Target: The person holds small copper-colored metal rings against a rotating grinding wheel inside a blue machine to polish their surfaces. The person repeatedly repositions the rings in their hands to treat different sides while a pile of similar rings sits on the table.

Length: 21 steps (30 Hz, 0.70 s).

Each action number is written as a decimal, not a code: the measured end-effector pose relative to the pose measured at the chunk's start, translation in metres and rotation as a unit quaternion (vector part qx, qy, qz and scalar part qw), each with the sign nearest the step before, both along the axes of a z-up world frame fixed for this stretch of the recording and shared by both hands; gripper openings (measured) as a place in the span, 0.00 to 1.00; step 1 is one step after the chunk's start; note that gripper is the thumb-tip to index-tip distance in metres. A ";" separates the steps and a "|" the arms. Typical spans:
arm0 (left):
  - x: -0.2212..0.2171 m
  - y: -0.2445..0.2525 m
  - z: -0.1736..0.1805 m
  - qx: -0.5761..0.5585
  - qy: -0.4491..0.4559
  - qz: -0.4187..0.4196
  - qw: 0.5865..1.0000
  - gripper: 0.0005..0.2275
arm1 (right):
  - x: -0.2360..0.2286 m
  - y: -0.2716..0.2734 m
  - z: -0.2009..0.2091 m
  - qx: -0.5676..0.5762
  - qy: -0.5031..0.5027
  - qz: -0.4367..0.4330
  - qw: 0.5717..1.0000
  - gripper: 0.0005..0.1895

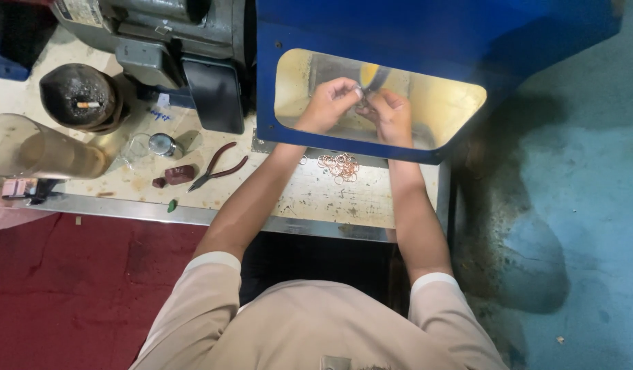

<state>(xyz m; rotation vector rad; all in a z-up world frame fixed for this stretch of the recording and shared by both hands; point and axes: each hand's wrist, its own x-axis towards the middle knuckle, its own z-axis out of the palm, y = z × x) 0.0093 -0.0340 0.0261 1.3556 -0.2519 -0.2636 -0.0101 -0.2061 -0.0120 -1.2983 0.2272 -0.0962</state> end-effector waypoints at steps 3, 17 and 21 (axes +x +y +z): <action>-0.001 -0.001 -0.009 -0.011 0.020 0.012 1.000 0.06 | 0.001 0.005 0.000 -0.004 -0.022 -0.017 1.000 0.06; -0.008 -0.009 -0.004 -0.058 0.056 0.074 0.994 0.07 | 0.004 0.024 -0.002 0.077 0.015 -0.032 0.996 0.07; -0.002 0.004 0.002 0.018 -0.026 0.043 0.999 0.06 | -0.008 0.038 0.035 0.036 0.008 -0.016 0.999 0.08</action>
